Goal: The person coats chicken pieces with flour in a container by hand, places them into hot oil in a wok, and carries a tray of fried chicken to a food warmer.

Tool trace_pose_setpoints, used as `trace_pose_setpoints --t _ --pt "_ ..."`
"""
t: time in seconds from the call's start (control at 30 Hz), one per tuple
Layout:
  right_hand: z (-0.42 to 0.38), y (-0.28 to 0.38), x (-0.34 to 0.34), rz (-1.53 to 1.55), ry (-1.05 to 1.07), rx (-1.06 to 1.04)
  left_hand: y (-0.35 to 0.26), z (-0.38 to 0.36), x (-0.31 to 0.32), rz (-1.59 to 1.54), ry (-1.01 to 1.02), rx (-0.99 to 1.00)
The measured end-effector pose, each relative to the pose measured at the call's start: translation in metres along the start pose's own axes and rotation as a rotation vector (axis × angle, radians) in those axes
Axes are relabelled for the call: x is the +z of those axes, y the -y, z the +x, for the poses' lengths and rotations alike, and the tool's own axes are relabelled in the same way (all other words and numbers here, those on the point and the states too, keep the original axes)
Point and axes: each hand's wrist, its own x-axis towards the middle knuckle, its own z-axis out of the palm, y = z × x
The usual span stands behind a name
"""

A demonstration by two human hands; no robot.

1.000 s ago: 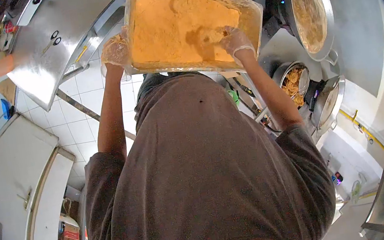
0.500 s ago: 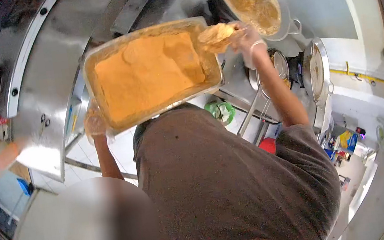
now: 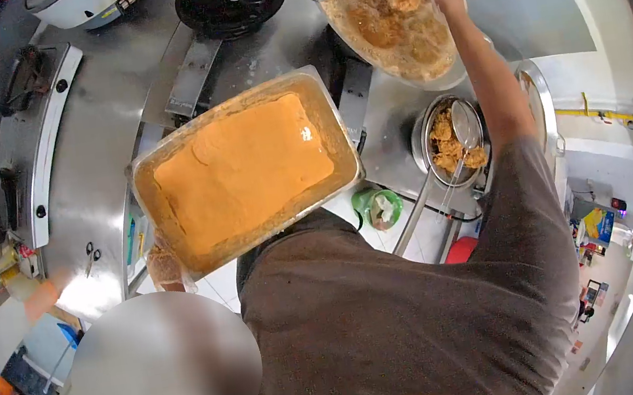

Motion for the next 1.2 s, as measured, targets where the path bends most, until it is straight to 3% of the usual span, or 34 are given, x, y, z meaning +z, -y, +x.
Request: trace_pose_setpoints --t 0.07,0.1,0.17,0.23,0.33,0.4,0.43,0.53,0.6,0.7,0.77,0.83,0.93,1.03,1.1,1.17,1.2 --pt "0.018 0.001 0.013 -0.242 0.023 0.030 -0.017 -0.004 -0.034 0.240 0.128 -0.021" --pt "0.030 0.000 0.025 -0.357 0.041 0.052 -0.014 -0.005 -0.033 0.224 0.077 0.019" --pt "0.047 -0.008 0.039 -0.425 0.052 0.061 -0.008 -0.008 -0.029 0.192 -0.016 0.099" --pt "0.060 -0.013 0.045 -0.396 0.041 0.055 -0.012 -0.006 -0.039 0.215 0.104 0.060" --pt "0.075 -0.008 0.043 -0.098 0.006 0.037 -0.011 -0.008 -0.037 0.386 0.184 0.070" --pt "0.068 0.015 0.038 0.262 0.001 0.012 -0.050 0.002 -0.091 0.182 0.414 -0.190" --pt "0.056 0.029 0.040 0.412 0.017 -0.020 -0.039 0.000 -0.073 0.138 0.342 -0.169" --pt "-0.046 0.093 0.071 0.115 0.159 -0.358 -0.022 -0.003 -0.038 0.221 0.131 -0.058" --pt "-0.125 0.137 0.115 0.633 0.494 -0.295 -0.020 -0.003 -0.028 0.288 0.073 -0.004" --pt "-0.195 0.178 0.211 -0.002 0.633 -0.606 -0.023 0.002 -0.033 0.256 0.117 -0.019" --pt "-0.206 0.142 0.326 -0.149 0.633 -0.754 -0.040 0.005 -0.064 0.181 0.197 -0.058" --pt "-0.225 0.181 0.362 -0.030 0.636 -0.323 -0.030 0.004 -0.051 0.106 0.105 -0.020" --pt "-0.270 0.254 0.356 -0.104 0.516 -0.111 -0.018 0.004 -0.025 -0.110 0.046 -0.085" --pt "-0.287 0.252 0.421 -0.184 0.639 -0.252 -0.030 0.005 -0.049 -0.321 0.116 -0.227" --pt "-0.305 0.275 0.416 -0.251 0.767 -0.341 -0.031 0.003 -0.050 -0.310 0.036 -0.163" --pt "-0.325 0.287 0.411 -0.265 0.901 -0.479 -0.024 0.000 -0.033 -0.152 -0.200 0.070" --pt "-0.335 0.289 0.410 -0.244 0.972 -0.569 -0.021 0.001 -0.030 -0.131 -0.143 0.050"
